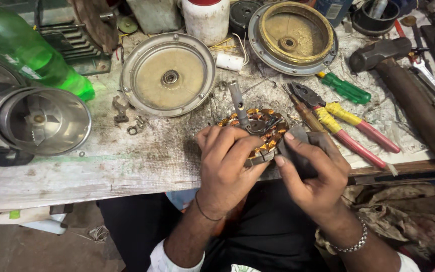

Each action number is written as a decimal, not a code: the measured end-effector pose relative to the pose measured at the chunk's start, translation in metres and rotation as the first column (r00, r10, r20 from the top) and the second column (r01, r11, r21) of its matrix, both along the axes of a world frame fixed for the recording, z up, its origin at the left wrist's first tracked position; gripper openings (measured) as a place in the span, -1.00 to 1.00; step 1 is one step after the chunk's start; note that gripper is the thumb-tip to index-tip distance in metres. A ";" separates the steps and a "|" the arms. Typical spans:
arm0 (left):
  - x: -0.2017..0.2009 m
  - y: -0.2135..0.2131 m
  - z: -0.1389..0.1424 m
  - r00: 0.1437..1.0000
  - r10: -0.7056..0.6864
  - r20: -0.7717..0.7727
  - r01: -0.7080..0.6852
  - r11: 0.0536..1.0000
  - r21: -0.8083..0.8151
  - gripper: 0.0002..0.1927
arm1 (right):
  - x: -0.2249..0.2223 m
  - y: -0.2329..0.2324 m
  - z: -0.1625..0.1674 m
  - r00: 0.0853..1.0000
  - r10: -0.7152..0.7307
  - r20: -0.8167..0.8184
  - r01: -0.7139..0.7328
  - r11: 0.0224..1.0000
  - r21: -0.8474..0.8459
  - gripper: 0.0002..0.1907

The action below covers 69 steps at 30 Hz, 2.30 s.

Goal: The person holds a motor armature in the left hand and uses a metal file in the right hand to scrape and smooth the copper windings and commutator segments. The person rotates the armature to access different areas while filing.

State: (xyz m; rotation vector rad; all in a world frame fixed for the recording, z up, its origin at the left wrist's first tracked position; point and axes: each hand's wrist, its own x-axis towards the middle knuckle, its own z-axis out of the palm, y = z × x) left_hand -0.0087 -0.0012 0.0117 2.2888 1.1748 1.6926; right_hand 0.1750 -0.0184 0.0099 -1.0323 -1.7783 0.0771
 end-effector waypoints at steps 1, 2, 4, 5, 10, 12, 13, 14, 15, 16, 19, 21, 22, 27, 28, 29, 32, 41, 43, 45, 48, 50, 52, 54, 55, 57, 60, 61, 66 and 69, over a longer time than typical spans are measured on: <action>-0.002 0.001 0.001 1.000 -0.025 -0.013 0.024 1.000 -0.013 -0.64 | 0.001 0.000 -0.002 1.000 -0.015 0.006 0.015 1.000 -0.004 -0.63; -0.004 0.002 0.001 0.998 -0.048 -0.026 0.048 0.999 -0.025 -0.64 | 0.002 0.001 -0.003 0.999 -0.029 0.012 0.030 1.000 -0.006 -0.63; -0.006 0.003 0.002 0.997 -0.068 -0.045 0.067 0.997 -0.033 -0.64 | 0.004 0.002 -0.004 0.999 -0.041 0.012 0.041 0.999 -0.016 -0.63; -0.007 0.004 0.002 0.997 -0.066 -0.050 0.065 0.998 -0.026 -0.63 | 0.005 0.003 -0.004 0.999 -0.039 0.006 0.040 0.999 -0.023 -0.64; -0.004 0.006 0.000 0.999 0.003 -0.041 -0.004 0.999 -0.035 -0.55 | 0.007 0.006 -0.005 0.999 -0.052 -0.018 0.051 0.998 -0.033 -0.66; -0.002 0.005 -0.001 0.998 0.003 -0.056 -0.007 0.998 -0.055 -0.55 | 0.008 0.006 -0.007 0.998 -0.059 -0.016 0.058 0.998 -0.027 -0.67; -0.001 0.004 -0.002 0.999 0.003 -0.052 -0.006 0.998 -0.056 -0.55 | 0.008 0.006 -0.008 0.998 -0.049 -0.031 0.048 0.998 -0.034 -0.67; -0.001 0.004 -0.002 0.999 0.002 -0.047 -0.005 0.998 -0.056 -0.55 | 0.009 0.006 -0.010 0.998 -0.040 -0.045 0.039 0.998 -0.039 -0.67; -0.001 0.003 -0.002 0.999 0.003 -0.042 -0.005 0.999 -0.053 -0.55 | 0.009 0.007 -0.010 0.998 -0.031 -0.059 0.028 0.999 -0.042 -0.68; -0.001 0.002 -0.002 0.998 0.014 -0.060 -0.016 0.999 -0.031 -0.54 | 0.010 0.007 -0.011 0.998 -0.027 -0.054 0.024 0.999 -0.049 -0.67; 0.000 0.000 -0.002 0.992 0.057 -0.111 -0.054 0.998 0.024 -0.54 | 0.009 0.008 -0.008 0.998 -0.020 -0.057 0.014 0.996 -0.092 -0.67; 0.001 -0.002 -0.003 0.986 0.090 -0.141 -0.085 0.995 0.043 -0.57 | 0.007 0.007 -0.003 0.996 -0.025 -0.080 0.012 0.988 -0.154 -0.68; 0.001 -0.002 -0.003 0.986 0.088 -0.143 -0.084 0.996 0.038 -0.57 | 0.005 0.005 0.000 0.998 -0.009 -0.067 0.000 0.990 -0.139 -0.67; 0.002 -0.003 -0.003 0.981 0.110 -0.161 -0.105 0.994 0.038 -0.56 | 0.003 -0.008 0.015 0.993 0.073 0.093 -0.070 0.997 -0.038 -0.60; 0.002 -0.003 -0.004 0.983 0.099 -0.152 -0.095 0.995 0.036 -0.58 | 0.003 -0.007 0.016 0.996 0.045 0.083 -0.039 0.997 -0.070 -0.61; 0.002 -0.003 -0.004 0.986 0.086 -0.141 -0.082 0.996 0.034 -0.60 | 0.004 -0.007 0.017 0.997 0.013 0.076 -0.006 0.995 -0.102 -0.62; 0.001 -0.002 -0.004 0.990 0.057 -0.129 -0.053 0.998 0.032 -0.57 | 0.003 -0.009 0.019 0.998 0.020 0.062 -0.013 0.993 -0.122 -0.62; 0.001 -0.001 -0.006 0.992 0.067 -0.110 -0.064 0.997 0.033 -0.54 | 0.000 -0.008 0.019 0.998 0.031 0.060 -0.025 0.995 -0.096 -0.63; 0.000 -0.001 -0.006 0.990 0.073 -0.117 -0.069 0.997 0.037 -0.54 | 0.001 -0.009 0.017 0.997 0.044 0.063 -0.038 0.996 -0.086 -0.62; 0.000 -0.001 -0.006 0.991 0.073 -0.115 -0.068 0.997 0.039 -0.55 | 0.001 -0.008 0.015 0.998 0.029 0.056 -0.023 0.995 -0.098 -0.62; 0.002 -0.002 -0.006 0.993 0.067 -0.094 -0.061 0.996 0.057 -0.60 | 0.001 -0.008 0.013 0.998 -0.020 0.065 0.025 0.997 -0.068 -0.62; 0.001 -0.002 -0.005 0.994 0.071 -0.086 -0.066 0.996 0.052 -0.57 | 0.000 -0.007 0.014 0.996 0.039 0.076 -0.035 0.998 -0.053 -0.62; 0.001 -0.002 -0.005 0.994 0.065 -0.090 -0.061 0.997 0.047 -0.57 | -0.001 -0.007 0.016 0.997 0.047 0.063 -0.043 0.998 -0.055 -0.64; 0.000 -0.002 -0.005 0.994 0.058 -0.089 -0.053 0.997 0.049 -0.58 | -0.001 -0.007 0.017 0.999 0.010 0.044 -0.007 0.998 -0.066 -0.67; 0.001 -0.002 -0.005 0.994 0.060 -0.089 -0.056 0.997 0.048 -0.57 | -0.001 -0.008 0.016 0.999 0.025 0.045 -0.022 0.998 -0.064 -0.66; 0.001 -0.002 -0.005 0.994 0.068 -0.089 -0.063 0.997 0.054 -0.55 | -0.001 -0.009 0.015 0.997 0.057 0.047 -0.055 0.997 -0.053 -0.63; 0.002 -0.002 -0.005 0.994 0.079 -0.069 -0.076 0.996 0.045 -0.55 | -0.002 -0.011 0.011 0.993 0.069 0.095 -0.065 0.997 -0.041 -0.61; 0.002 -0.002 -0.005 0.995 0.074 -0.066 -0.072 0.997 0.034 -0.57 | 0.000 -0.010 0.011 0.998 0.040 0.042 -0.036 0.995 -0.090 -0.63; 0.002 -0.001 -0.002 0.996 0.067 -0.058 -0.065 0.997 0.035 -0.55 | 0.005 -0.010 0.008 0.998 0.049 0.036 -0.047 0.997 -0.056 -0.62; 0.002 -0.001 -0.003 0.996 0.081 -0.044 -0.079 0.996 0.036 -0.62 | 0.011 -0.004 0.006 0.998 0.030 0.047 -0.025 0.995 -0.094 -0.63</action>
